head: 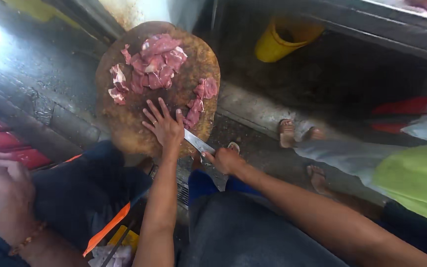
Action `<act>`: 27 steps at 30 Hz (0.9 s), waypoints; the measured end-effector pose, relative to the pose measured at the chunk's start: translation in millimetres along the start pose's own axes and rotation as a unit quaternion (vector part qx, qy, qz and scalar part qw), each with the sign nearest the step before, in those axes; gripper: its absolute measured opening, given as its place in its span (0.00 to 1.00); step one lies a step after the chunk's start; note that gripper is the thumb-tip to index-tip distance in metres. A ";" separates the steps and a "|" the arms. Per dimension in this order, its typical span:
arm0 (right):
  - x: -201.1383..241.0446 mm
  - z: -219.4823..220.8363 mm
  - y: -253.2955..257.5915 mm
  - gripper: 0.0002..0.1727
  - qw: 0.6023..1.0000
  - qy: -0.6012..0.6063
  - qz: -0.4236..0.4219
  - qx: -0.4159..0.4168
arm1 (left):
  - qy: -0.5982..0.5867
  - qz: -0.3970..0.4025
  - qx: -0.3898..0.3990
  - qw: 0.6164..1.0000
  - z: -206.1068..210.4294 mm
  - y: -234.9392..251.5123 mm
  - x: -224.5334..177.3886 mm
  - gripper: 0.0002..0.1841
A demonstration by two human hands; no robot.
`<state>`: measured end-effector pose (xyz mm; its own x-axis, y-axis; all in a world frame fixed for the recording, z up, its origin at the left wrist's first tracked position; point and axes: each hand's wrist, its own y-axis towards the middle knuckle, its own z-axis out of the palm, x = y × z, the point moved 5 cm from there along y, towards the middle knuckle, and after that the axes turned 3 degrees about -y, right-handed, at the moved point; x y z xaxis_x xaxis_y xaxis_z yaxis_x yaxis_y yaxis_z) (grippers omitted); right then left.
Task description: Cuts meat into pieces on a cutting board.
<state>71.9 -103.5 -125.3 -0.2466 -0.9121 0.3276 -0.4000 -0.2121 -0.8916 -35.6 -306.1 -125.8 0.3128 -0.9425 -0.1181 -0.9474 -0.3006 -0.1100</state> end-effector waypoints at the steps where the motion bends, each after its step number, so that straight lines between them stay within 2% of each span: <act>1: 13.1 -6.8 4.1 0.48 1.000 -0.005 -0.001 -0.001 | 0.000 -0.003 -0.002 1.000 0.2 1.1 0.3 0.43; 4: 32.3 -9.7 14.2 0.46 1.000 -0.011 -0.018 -0.015 | -0.005 0.005 -0.020 1.000 2.3 0.0 2.0 0.43; 9: 9.2 5.0 -3.5 0.49 0.999 -0.043 0.009 0.008 | 0.006 0.015 -0.020 1.000 1.1 -0.4 1.1 0.44; 13: 32.4 1.6 5.3 0.47 0.999 -0.037 -0.009 -0.005 | 0.013 0.023 -0.023 0.999 3.0 -2.4 -2.4 0.44; 15: 27.3 8.6 6.9 0.48 0.999 -0.037 -0.016 -0.010 | 0.010 0.021 -0.018 1.000 2.2 -2.5 -2.4 0.44; 18: -17.5 28.2 -11.3 0.51 0.999 -0.052 0.004 -0.002 | -0.013 0.039 -0.008 0.999 1.1 2.6 6.7 0.47; 20: -61.9 38.1 -30.3 0.50 0.998 -0.063 0.000 -0.008 | -0.018 0.109 0.017 0.994 -4.8 -2.7 22.3 0.47; 22: -100.5 31.3 -49.4 0.50 0.999 -0.044 0.000 -0.025 | 0.005 0.164 0.043 0.985 -18.0 -19.6 40.9 0.41; 24: -118.1 2.5 -62.5 0.47 0.998 0.022 0.012 -0.060 | 0.015 0.136 0.062 0.989 -34.3 -46.8 48.7 0.35; 27: -113.0 -50.6 -55.7 0.48 0.993 0.058 0.021 -0.100 | -0.021 0.015 0.095 0.995 -49.3 -82.8 26.5 0.29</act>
<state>77.4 29.1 -96.8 -0.3624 -0.8695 0.3356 -0.5510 -0.0905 -0.8296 47.8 -313.4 -71.1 0.2914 -0.9425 -0.1638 -0.9276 -0.2366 -0.2891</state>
